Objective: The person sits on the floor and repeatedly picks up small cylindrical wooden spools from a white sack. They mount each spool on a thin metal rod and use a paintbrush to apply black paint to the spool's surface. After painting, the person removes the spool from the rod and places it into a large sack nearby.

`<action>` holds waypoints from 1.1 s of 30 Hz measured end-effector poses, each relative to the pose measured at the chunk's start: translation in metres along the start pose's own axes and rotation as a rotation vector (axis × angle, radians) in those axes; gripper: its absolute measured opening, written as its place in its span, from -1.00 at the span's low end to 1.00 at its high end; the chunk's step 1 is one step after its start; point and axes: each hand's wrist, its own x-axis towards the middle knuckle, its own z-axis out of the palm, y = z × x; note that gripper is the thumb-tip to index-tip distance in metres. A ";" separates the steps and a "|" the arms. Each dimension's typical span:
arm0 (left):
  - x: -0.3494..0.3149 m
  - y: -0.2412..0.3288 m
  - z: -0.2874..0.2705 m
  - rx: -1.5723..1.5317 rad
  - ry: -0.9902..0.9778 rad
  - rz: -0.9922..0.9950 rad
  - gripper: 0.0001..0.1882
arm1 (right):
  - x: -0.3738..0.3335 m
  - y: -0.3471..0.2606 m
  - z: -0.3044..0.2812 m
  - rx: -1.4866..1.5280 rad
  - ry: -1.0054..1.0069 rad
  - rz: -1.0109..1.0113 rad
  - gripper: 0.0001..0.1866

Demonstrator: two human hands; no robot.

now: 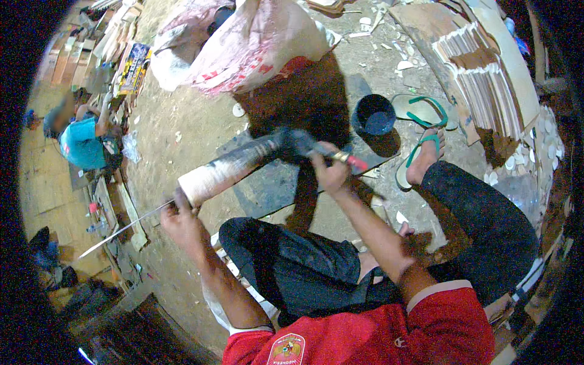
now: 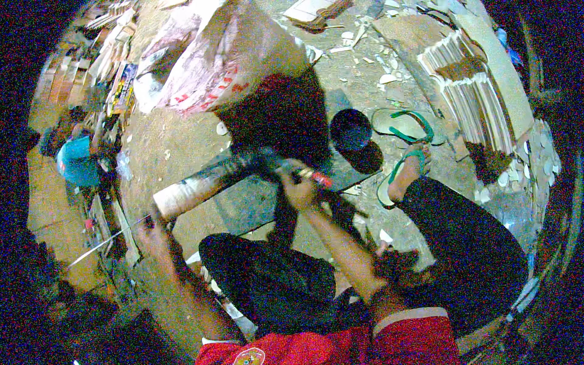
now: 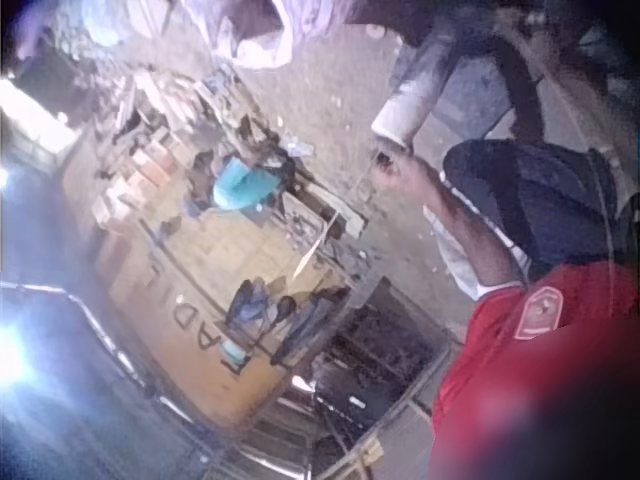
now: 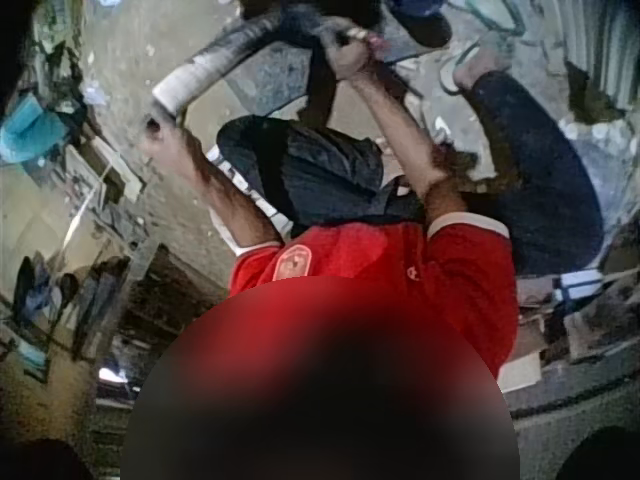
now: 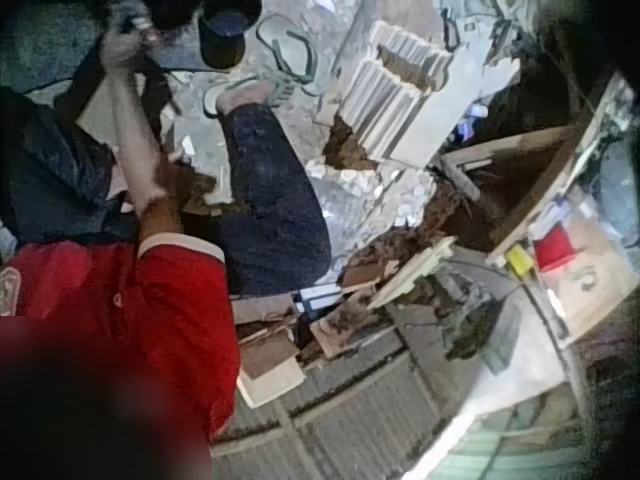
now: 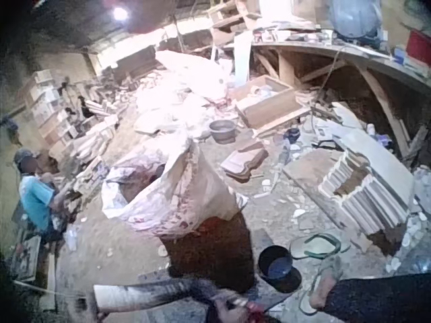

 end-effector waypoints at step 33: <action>0.010 -0.025 0.007 -0.011 -0.278 0.222 -0.83 | 0.076 -0.036 0.012 0.054 -0.364 -0.115 -0.67</action>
